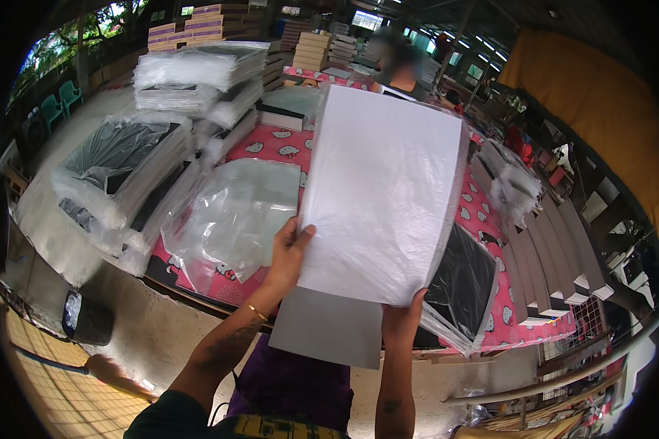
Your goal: The person places white boards and black panels into large clear plastic bags at a table.
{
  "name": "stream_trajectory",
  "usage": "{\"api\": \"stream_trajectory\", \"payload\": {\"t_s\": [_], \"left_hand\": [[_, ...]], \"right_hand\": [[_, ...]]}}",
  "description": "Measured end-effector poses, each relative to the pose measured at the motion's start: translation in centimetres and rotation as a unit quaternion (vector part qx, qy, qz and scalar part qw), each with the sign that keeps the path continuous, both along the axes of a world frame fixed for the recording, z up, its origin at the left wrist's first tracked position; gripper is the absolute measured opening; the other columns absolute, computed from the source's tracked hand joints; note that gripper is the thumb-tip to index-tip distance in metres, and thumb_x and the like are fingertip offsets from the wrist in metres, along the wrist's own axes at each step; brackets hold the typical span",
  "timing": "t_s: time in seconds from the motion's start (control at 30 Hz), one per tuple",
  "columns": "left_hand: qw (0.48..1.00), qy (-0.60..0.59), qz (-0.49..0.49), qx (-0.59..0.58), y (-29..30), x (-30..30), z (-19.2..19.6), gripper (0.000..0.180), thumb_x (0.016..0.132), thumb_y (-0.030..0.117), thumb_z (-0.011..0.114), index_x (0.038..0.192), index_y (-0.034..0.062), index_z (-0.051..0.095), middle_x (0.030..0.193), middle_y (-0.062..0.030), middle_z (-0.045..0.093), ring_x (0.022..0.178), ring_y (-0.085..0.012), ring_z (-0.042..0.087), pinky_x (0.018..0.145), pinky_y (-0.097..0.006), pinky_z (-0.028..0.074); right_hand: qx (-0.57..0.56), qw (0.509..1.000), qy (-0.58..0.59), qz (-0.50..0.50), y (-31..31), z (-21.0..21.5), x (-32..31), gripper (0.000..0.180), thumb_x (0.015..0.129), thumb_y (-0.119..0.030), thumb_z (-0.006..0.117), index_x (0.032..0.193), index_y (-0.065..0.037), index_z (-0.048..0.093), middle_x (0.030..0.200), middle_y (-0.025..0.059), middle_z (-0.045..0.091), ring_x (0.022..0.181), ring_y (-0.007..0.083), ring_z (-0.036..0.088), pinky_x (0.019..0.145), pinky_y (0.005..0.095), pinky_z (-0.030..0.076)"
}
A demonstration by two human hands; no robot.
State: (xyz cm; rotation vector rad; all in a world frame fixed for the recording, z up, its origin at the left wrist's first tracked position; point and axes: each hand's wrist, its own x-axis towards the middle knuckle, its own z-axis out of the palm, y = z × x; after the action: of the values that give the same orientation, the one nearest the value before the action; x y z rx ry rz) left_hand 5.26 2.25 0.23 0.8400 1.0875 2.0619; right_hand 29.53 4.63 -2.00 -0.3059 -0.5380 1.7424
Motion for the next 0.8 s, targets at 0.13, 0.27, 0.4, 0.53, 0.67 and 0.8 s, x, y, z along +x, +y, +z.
{"api": "stream_trajectory", "payload": {"t_s": [0.13,0.27,0.4,0.53,0.67,0.8], "left_hand": [[0.967,0.180,-0.117,-0.138,-0.1,4.8,1.2,0.025,0.096,0.023,0.054,0.106,0.0003,0.058,0.088,-0.0017,0.060,0.075,-0.0067,0.050,0.068,-0.023,0.043],[0.936,0.001,-0.319,-0.152,-3.3,8.5,-2.8,0.029,0.099,0.024,0.047,0.108,-0.0024,0.054,0.086,-0.0110,0.065,0.075,-0.0184,0.067,0.067,-0.028,0.054],[0.929,0.353,-0.080,-0.083,-5.9,1.8,-5.9,0.019,0.089,0.007,0.055,0.105,-0.0012,0.059,0.087,-0.0138,0.066,0.074,-0.0190,0.068,0.066,-0.030,0.054],[0.693,0.617,0.315,-0.199,-10.0,-9.8,-3.8,0.031,0.080,0.016,0.065,0.109,0.0051,0.062,0.105,-0.0210,0.062,0.094,-0.0297,0.062,0.088,-0.043,0.045],[0.556,0.691,0.153,-0.436,-11.3,-16.1,-5.1,0.018,0.081,0.018,0.063,0.095,0.0075,0.064,0.093,-0.0148,0.065,0.094,-0.0305,0.061,0.090,-0.042,0.042],[0.649,0.628,0.310,-0.297,-10.8,-16.2,-3.6,0.008,0.085,0.013,0.058,0.084,0.0047,0.059,0.081,-0.0143,0.064,0.081,-0.0311,0.063,0.074,-0.044,0.045]], "right_hand": [[0.015,0.973,-0.048,-0.225,5.0,-1.6,5.8,0.048,0.087,-0.026,0.066,0.125,-0.003,0.049,0.125,0.0101,0.056,0.117,0.0246,0.052,0.103,0.0400,0.039],[-0.040,0.933,-0.066,-0.352,7.2,-1.6,11.2,0.041,0.088,-0.020,0.064,0.122,-0.002,0.051,0.118,0.0097,0.058,0.108,0.0236,0.056,0.102,0.0389,0.041],[-0.065,0.918,-0.043,-0.388,7.9,-3.2,18.9,0.035,0.089,-0.016,0.060,0.119,0.001,0.052,0.116,0.0118,0.058,0.106,0.0242,0.056,0.099,0.0409,0.044],[-0.089,0.900,-0.055,-0.423,7.5,-3.8,21.6,0.035,0.089,-0.015,0.057,0.118,0.004,0.051,0.117,0.0152,0.057,0.105,0.0278,0.056,0.098,0.0425,0.045],[-0.076,0.877,-0.098,-0.465,7.8,-5.5,23.0,0.044,0.088,-0.017,0.052,0.125,0.006,0.047,0.123,0.0177,0.053,0.113,0.0326,0.051,0.102,0.0461,0.039],[-0.099,0.807,-0.297,-0.501,6.7,-4.7,22.8,0.047,0.089,-0.021,0.058,0.127,0.005,0.046,0.125,0.0187,0.051,0.111,0.0314,0.051,0.097,0.0442,0.043]]}}
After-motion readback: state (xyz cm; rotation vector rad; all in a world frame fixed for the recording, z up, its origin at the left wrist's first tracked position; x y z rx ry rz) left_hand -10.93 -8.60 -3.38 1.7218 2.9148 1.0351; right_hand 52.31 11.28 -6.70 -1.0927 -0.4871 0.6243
